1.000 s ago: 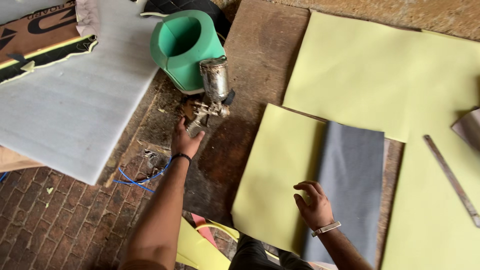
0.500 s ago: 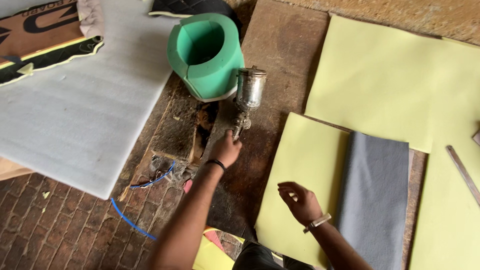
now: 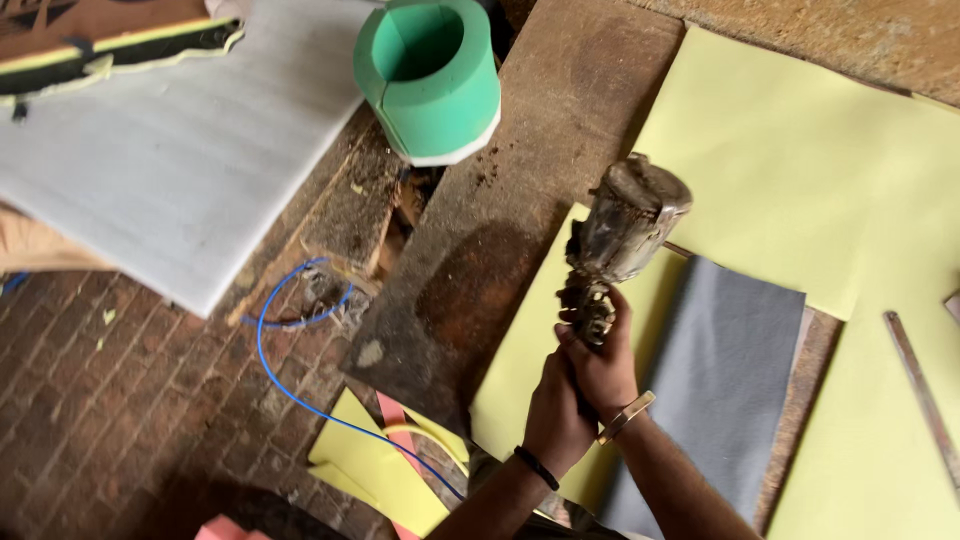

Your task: The person places a folded piece of light brown fabric on a yellow foam sheet, smooths it, and uses a metal straight edge to press the edges. They then use a spray gun to apply adhesive to the foam, place the fabric on top, and repeat the process with additional layers. The person also cuts the foam sheet with a knife and stacks the assembled pieces.

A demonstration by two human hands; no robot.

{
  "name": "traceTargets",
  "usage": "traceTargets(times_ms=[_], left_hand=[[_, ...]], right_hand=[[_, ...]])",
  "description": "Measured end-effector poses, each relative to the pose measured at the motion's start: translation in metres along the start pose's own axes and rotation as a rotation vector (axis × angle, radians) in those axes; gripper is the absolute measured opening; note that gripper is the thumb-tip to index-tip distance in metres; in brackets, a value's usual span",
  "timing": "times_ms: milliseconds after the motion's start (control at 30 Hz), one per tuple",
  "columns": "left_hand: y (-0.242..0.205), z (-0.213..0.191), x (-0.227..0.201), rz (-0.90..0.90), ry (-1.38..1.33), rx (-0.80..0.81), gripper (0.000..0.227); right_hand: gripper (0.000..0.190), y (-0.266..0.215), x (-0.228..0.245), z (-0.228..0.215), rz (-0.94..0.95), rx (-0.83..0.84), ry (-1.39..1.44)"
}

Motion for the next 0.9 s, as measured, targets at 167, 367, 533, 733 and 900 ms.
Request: traceTargets(times_ms=[167,367,533,733,900], left_hand=[[-0.038,0.079,-0.003,-0.188,-0.115,0.265,0.097],[-0.166,0.156,0.032,-0.077,-0.052,0.7,0.033],[-0.243,0.147,0.1,-0.498,-0.01,0.755,0.044],[-0.254,0.133,0.093,-0.504,0.129,0.623,0.043],[-0.251,0.136,0.088,-0.496,0.1,0.602,0.042]], right_hand=[[0.074,0.0,0.011,-0.071,0.041,0.061,0.437],[0.07,0.016,0.034,-0.162,0.018,0.065,0.389],[0.06,0.014,0.023,-0.189,0.089,0.093,0.266],[0.062,-0.009,-0.007,-0.201,0.179,0.157,0.061],[0.055,-0.003,-0.018,-0.21,0.221,0.154,0.048]])
Point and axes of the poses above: each hand's wrist, its own y-axis towards the middle knuckle, its own z-axis out of the palm, x = y × z, the point moved 8 cm from there along y, towards the middle knuckle, and after that the axes turned 15 degrees about y, right-handed, at the moved point
